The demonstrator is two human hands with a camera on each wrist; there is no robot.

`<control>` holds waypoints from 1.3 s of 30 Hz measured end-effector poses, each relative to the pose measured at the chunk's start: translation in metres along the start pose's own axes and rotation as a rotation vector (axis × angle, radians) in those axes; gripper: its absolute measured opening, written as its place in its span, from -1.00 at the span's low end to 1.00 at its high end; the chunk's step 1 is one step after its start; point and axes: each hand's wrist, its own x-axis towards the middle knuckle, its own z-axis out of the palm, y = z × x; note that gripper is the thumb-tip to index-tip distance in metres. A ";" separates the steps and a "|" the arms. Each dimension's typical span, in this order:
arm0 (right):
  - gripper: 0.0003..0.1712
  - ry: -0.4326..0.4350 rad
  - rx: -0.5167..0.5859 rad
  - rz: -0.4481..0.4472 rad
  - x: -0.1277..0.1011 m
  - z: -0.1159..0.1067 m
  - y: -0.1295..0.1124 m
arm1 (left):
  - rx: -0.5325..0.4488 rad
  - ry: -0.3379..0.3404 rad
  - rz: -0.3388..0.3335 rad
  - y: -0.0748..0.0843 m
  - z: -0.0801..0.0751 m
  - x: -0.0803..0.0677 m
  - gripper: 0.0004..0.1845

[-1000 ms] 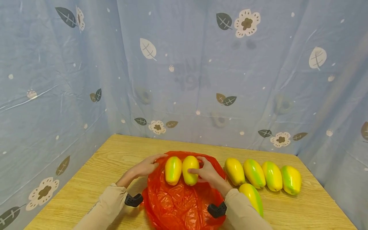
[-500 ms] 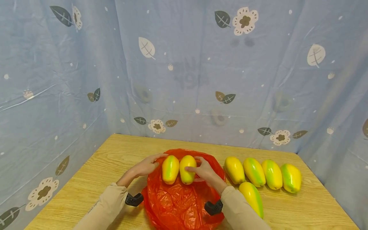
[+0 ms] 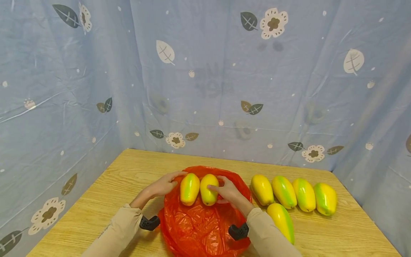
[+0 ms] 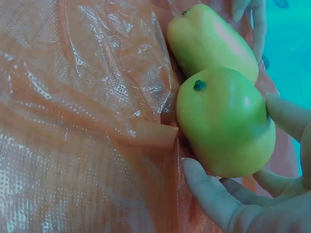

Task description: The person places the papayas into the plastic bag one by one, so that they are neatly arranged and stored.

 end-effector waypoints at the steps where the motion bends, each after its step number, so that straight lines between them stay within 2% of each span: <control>1: -0.13 0.003 -0.005 0.001 0.000 0.000 0.000 | -0.001 0.002 -0.002 0.000 0.000 0.000 -0.48; 11: -0.18 -0.011 0.010 -0.019 -0.004 -0.007 0.000 | -0.022 0.006 -0.006 -0.002 0.001 -0.002 -0.49; 21: -0.29 0.007 0.068 -0.036 -0.010 -0.027 -0.002 | 0.007 0.015 -0.007 -0.004 0.001 -0.002 -0.47; 31: -0.25 -0.023 -0.023 -0.063 -0.025 -0.054 -0.003 | -0.009 0.010 -0.015 -0.004 0.003 -0.002 -0.47; 39: -0.27 0.001 -0.076 -0.087 -0.035 -0.077 -0.002 | -0.010 0.015 -0.024 -0.004 0.002 -0.002 -0.47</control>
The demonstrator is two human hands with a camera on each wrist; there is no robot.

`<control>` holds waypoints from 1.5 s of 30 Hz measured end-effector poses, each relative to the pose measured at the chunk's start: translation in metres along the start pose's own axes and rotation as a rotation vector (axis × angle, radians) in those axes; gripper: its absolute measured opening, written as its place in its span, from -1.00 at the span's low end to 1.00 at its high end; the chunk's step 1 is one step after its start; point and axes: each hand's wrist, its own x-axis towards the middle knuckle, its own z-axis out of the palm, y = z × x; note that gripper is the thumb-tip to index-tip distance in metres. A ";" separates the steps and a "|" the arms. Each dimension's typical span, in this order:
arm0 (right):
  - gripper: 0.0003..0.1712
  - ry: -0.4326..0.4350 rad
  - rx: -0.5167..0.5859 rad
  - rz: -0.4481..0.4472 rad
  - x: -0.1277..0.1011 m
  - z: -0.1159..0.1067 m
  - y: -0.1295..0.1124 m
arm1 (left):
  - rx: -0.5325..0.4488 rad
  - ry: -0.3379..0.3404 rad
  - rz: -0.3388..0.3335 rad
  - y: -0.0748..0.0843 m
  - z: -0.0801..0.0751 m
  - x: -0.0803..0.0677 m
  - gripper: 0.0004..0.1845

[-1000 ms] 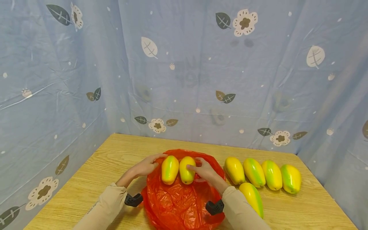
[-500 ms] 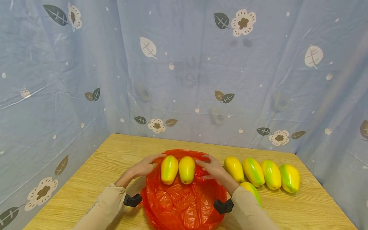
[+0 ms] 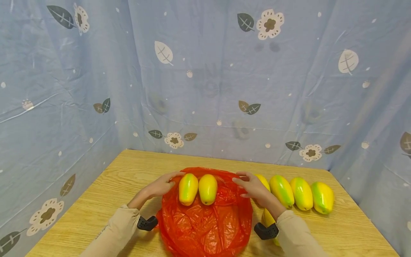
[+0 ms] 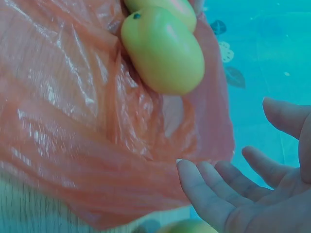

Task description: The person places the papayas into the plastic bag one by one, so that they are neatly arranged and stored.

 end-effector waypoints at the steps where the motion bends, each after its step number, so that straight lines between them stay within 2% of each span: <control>1: -0.27 0.000 -0.005 -0.005 -0.002 -0.002 0.000 | 0.003 0.000 0.002 0.000 0.000 0.000 -0.47; 7: -0.28 -0.029 0.014 -0.035 -0.013 -0.016 -0.005 | 0.018 0.004 0.026 -0.001 -0.001 0.000 -0.48; 18: -0.27 -0.033 0.059 -0.016 -0.025 -0.035 -0.003 | 0.014 0.004 0.037 -0.001 0.000 -0.001 -0.49; 26: -0.19 -0.062 0.074 0.043 -0.037 -0.055 0.004 | 0.002 0.006 0.032 -0.004 0.002 -0.002 -0.49; 45: -0.24 -0.181 0.166 0.029 -0.061 -0.103 0.032 | 0.003 -0.001 0.030 -0.002 0.001 0.000 -0.49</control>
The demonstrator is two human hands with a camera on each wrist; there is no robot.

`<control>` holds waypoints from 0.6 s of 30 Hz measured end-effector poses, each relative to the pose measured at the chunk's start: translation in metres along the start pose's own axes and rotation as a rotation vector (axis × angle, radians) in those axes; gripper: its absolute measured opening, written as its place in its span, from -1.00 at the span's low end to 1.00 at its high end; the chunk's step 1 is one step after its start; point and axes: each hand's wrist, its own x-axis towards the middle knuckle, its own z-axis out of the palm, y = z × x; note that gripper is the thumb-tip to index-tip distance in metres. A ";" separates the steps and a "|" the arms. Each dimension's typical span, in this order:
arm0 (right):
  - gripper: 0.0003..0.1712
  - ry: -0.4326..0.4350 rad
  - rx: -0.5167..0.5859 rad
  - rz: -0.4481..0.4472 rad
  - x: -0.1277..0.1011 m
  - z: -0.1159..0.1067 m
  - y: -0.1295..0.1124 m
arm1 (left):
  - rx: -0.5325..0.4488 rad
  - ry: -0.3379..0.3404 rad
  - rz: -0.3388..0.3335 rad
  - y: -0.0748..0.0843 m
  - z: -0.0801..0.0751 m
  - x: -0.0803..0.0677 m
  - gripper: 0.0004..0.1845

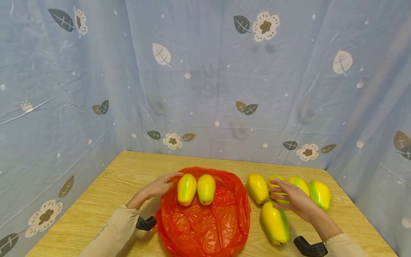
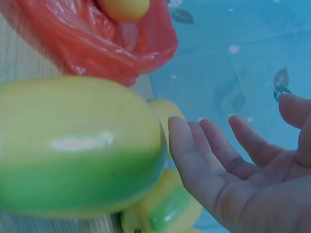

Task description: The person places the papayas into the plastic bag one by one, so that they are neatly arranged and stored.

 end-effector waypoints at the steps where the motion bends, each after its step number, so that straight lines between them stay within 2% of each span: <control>1: -0.24 -0.008 0.000 -0.001 -0.002 -0.002 0.001 | 0.000 -0.002 0.000 -0.001 0.000 0.001 -0.50; 6: -0.28 -0.045 0.032 -0.002 -0.009 -0.014 0.005 | -0.010 -0.001 -0.006 -0.002 0.001 0.000 -0.50; 10: -0.29 -0.029 0.061 0.021 -0.014 -0.021 0.009 | -0.010 0.007 -0.009 0.000 0.001 -0.001 -0.50; 18: -0.27 -0.020 0.052 0.055 -0.023 -0.030 0.017 | 0.008 0.003 0.000 0.001 0.000 0.000 -0.50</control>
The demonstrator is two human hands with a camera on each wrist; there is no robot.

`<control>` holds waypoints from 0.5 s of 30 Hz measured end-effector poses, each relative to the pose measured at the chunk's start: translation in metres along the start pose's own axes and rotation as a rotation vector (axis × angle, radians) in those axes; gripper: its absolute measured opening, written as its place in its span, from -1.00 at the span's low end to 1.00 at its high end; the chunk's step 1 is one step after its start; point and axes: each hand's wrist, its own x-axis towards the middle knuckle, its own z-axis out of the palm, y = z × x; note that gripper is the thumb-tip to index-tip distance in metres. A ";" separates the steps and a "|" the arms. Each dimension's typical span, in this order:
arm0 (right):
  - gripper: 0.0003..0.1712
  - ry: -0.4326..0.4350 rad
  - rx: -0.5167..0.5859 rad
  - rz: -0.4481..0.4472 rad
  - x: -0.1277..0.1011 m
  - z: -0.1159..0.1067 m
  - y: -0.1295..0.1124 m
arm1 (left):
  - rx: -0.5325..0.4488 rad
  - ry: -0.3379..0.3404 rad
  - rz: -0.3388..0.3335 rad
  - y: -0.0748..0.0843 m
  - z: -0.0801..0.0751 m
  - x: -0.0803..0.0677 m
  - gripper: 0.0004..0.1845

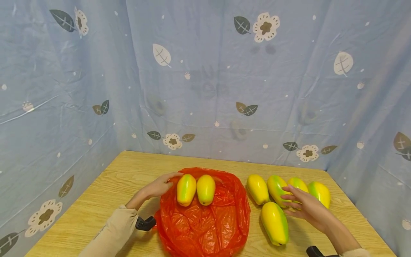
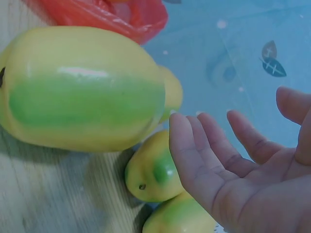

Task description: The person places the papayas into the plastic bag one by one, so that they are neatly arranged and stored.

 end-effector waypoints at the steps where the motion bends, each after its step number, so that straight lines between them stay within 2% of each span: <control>1: -0.28 -0.001 -0.003 0.005 -0.001 -0.001 0.001 | 0.003 -0.001 0.000 0.000 0.000 0.000 -0.50; 8: -0.25 0.006 -0.046 0.045 -0.006 -0.005 0.011 | 0.012 0.000 0.003 0.000 -0.001 0.000 -0.49; 15: -0.19 -0.034 0.032 0.057 -0.008 -0.007 0.028 | -0.003 0.000 0.002 0.000 0.000 0.000 -0.48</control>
